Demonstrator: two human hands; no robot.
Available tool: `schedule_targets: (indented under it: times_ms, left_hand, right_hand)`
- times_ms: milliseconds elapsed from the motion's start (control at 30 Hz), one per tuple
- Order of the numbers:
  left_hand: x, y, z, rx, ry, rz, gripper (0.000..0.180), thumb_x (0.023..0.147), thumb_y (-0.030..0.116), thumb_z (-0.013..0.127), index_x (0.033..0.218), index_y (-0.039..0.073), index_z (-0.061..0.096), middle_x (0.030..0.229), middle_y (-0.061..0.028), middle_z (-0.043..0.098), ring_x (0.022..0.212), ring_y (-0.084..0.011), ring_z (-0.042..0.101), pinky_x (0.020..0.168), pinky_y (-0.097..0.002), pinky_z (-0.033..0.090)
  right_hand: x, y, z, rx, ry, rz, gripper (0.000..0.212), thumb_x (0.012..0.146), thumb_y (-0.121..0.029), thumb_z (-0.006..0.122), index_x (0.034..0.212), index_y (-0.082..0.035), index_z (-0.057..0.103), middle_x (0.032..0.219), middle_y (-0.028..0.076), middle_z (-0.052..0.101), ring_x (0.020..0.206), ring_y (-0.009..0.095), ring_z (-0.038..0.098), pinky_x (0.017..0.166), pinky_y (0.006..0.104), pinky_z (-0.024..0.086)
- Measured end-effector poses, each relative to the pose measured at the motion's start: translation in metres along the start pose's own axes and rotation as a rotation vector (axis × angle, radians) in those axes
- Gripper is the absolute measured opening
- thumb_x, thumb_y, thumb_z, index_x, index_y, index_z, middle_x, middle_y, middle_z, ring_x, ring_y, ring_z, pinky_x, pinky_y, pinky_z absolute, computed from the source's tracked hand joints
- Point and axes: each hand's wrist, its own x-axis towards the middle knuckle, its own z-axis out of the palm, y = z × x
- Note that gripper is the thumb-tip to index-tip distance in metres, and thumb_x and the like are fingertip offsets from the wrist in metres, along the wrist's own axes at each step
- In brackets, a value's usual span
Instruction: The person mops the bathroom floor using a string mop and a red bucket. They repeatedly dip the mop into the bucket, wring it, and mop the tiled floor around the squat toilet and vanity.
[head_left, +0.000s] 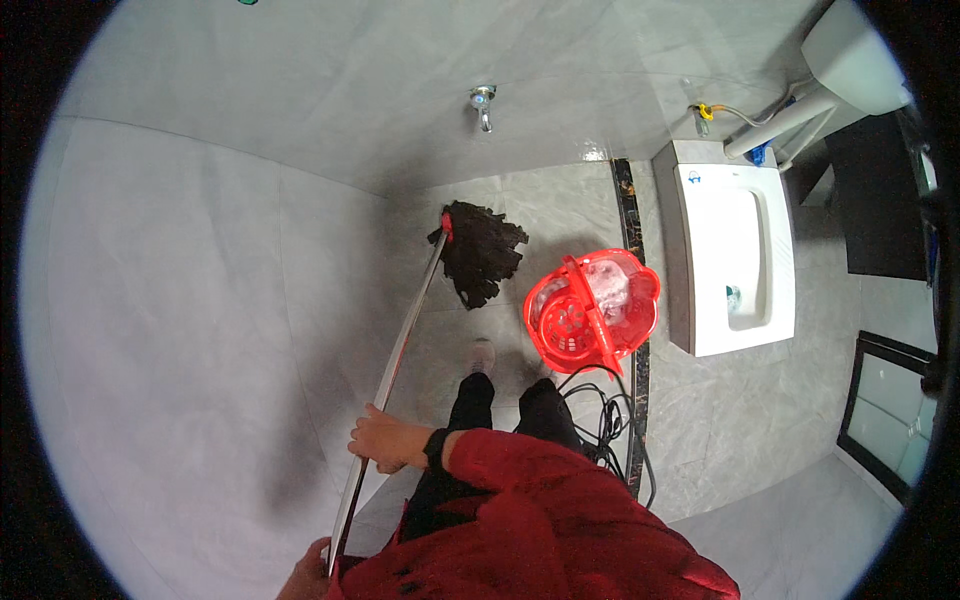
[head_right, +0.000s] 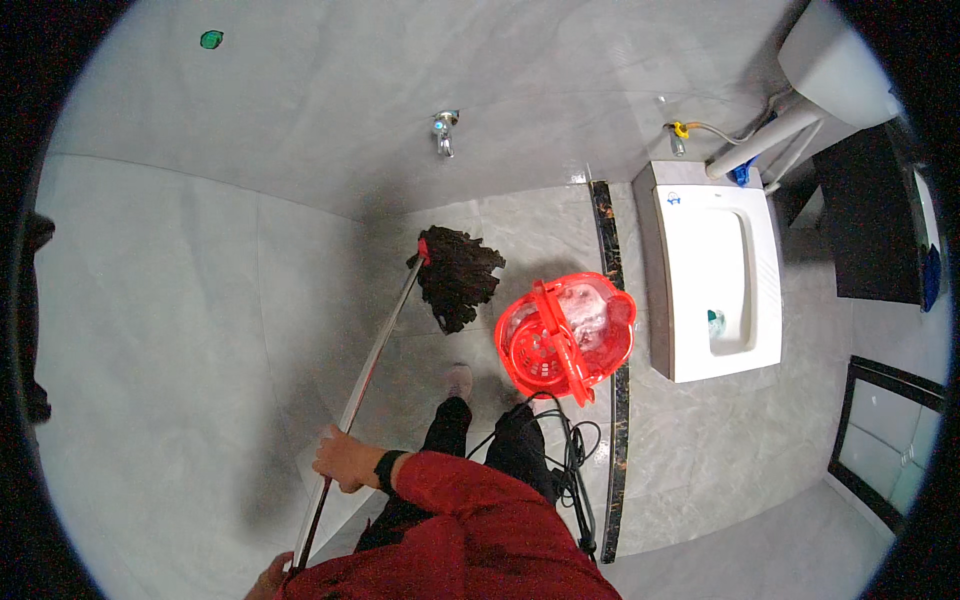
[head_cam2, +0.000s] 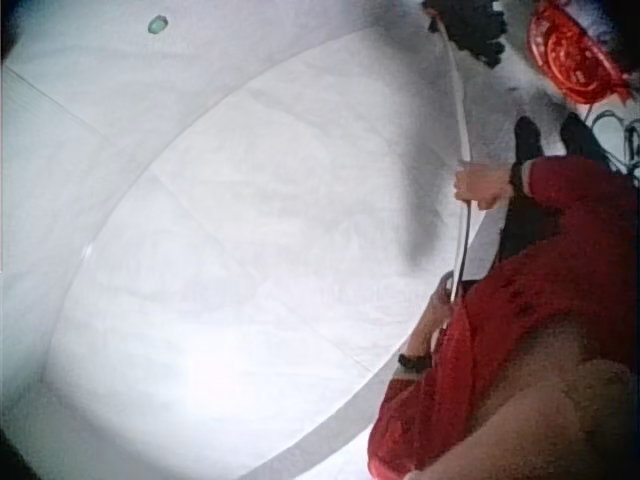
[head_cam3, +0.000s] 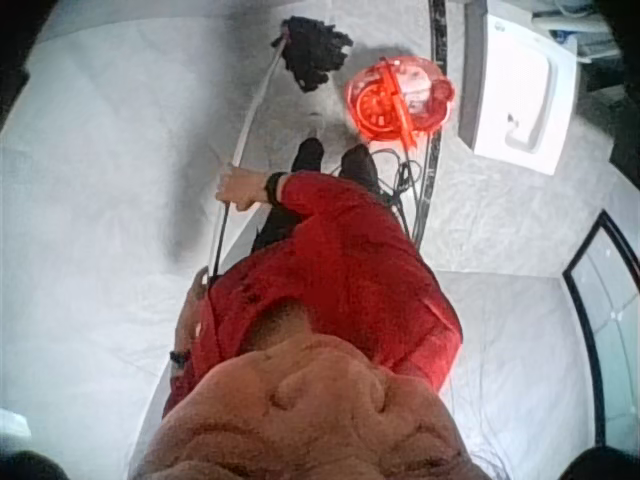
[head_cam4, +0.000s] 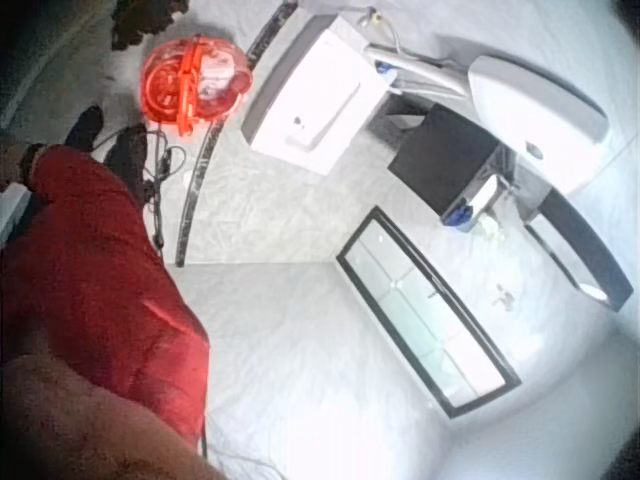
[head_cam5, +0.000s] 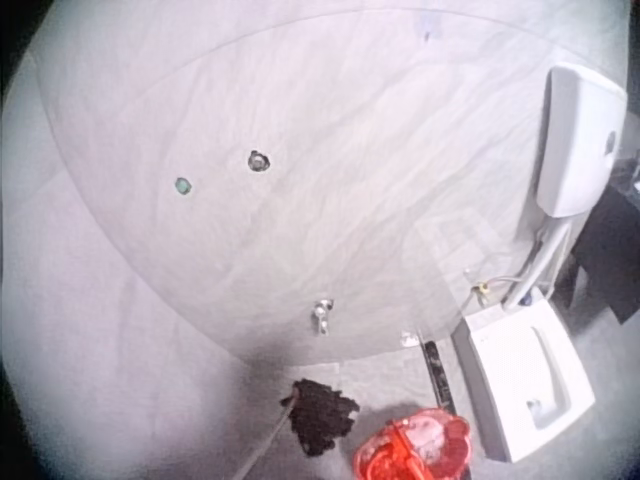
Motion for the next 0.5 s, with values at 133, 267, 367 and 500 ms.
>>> schedule_targets:
  times_ms: [133, 267, 367, 500]
  left_hand:
    - [-0.033, -0.006, 0.012, 0.183, -0.026, -0.121, 0.067, 0.094, 0.029, 0.064, 0.15, 0.008, 0.034, 0.112, -0.0214, 0.066, 0.098, -0.0351, 0.065, 0.094, -0.0471, 0.049]
    - [-0.039, -0.014, 0.02, 0.285, -0.008, -0.088, 0.069, 0.095, 0.031, 0.064, 0.151, 0.009, 0.032, 0.116, -0.0216, 0.066, 0.102, -0.0356, 0.064, 0.098, -0.0489, 0.046]
    - [-0.025, -0.012, 0.021, 0.368, -0.002, -0.004, 0.07, 0.095, 0.032, 0.064, 0.151, 0.01, 0.03, 0.118, -0.0218, 0.066, 0.105, -0.036, 0.064, 0.101, -0.0502, 0.044]
    - [0.014, 0.01, 0.013, 0.453, 0.075, 0.228, 0.046, 0.088, 0.02, 0.066, 0.129, 0.01, 0.047, 0.084, -0.0246, 0.068, 0.079, -0.0421, 0.067, 0.07, -0.0481, 0.054]
  right_hand:
    - [-0.002, 0.011, 0.01, -0.066, 0.006, 0.13, 0.014, 0.069, -0.018, 0.074, 0.083, -0.013, 0.072, 0.084, 0.006, 0.067, 0.089, 0.025, 0.065, 0.088, 0.0422, 0.041]
    - [-0.023, 0.017, 0.015, -0.12, 0.042, 0.18, 0.008, 0.07, -0.017, 0.073, 0.076, -0.013, 0.071, 0.082, 0.007, 0.067, 0.088, 0.025, 0.065, 0.087, 0.0428, 0.042]
    - [-0.03, 0.02, 0.01, -0.116, 0.169, 0.256, 0.014, 0.068, -0.02, 0.076, 0.078, -0.012, 0.07, 0.08, 0.007, 0.065, 0.086, 0.026, 0.064, 0.087, 0.0423, 0.041]
    - [-0.051, 0.047, -0.006, -0.141, 0.292, 0.34, 0.018, 0.064, -0.021, 0.078, 0.078, -0.015, 0.068, 0.08, 0.006, 0.064, 0.086, 0.027, 0.064, 0.09, 0.044, 0.041]
